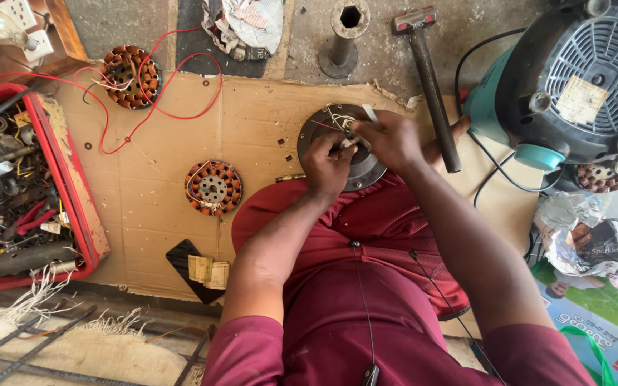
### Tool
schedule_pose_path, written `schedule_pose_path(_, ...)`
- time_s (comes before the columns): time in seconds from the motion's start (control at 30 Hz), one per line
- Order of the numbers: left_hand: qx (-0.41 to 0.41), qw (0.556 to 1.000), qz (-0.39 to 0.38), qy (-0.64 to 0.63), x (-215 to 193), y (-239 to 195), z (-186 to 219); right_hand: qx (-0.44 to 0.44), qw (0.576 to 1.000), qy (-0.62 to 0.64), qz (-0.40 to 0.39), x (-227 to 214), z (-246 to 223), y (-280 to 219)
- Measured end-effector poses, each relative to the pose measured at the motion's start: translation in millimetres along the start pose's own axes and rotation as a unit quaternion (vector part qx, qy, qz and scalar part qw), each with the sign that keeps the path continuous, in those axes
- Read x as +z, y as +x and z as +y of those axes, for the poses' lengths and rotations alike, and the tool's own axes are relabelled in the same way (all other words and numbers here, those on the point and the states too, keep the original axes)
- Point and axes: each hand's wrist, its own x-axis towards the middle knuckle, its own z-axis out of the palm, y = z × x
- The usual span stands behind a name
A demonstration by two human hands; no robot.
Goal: The person sits cross-legged on the floor and uses a screwdriver to work on the wiring of a circular motor component. They tighten screws on the component and handle a small cylindrical capacitor, connecting wires to it.
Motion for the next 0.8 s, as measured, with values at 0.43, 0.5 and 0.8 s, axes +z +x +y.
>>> schedule_pose_path(0.43,-0.031,0.999,0.028,-0.026,2.7,4.3,3.8,-0.025,0.998,-0.056,-0.016,5.9,-32.2,19.4)
schedule_pose_path(0.5,-0.02,0.999,0.03,-0.024,2.9,3.8,2.8,-0.016,0.998,-0.061,-0.017,5.0,-35.8,19.6)
schedule_pose_path(0.8,-0.018,0.999,0.023,-0.016,2.3,4.7,-0.9,0.021,0.999,-0.035,-0.024,4.3,-39.0,19.0)
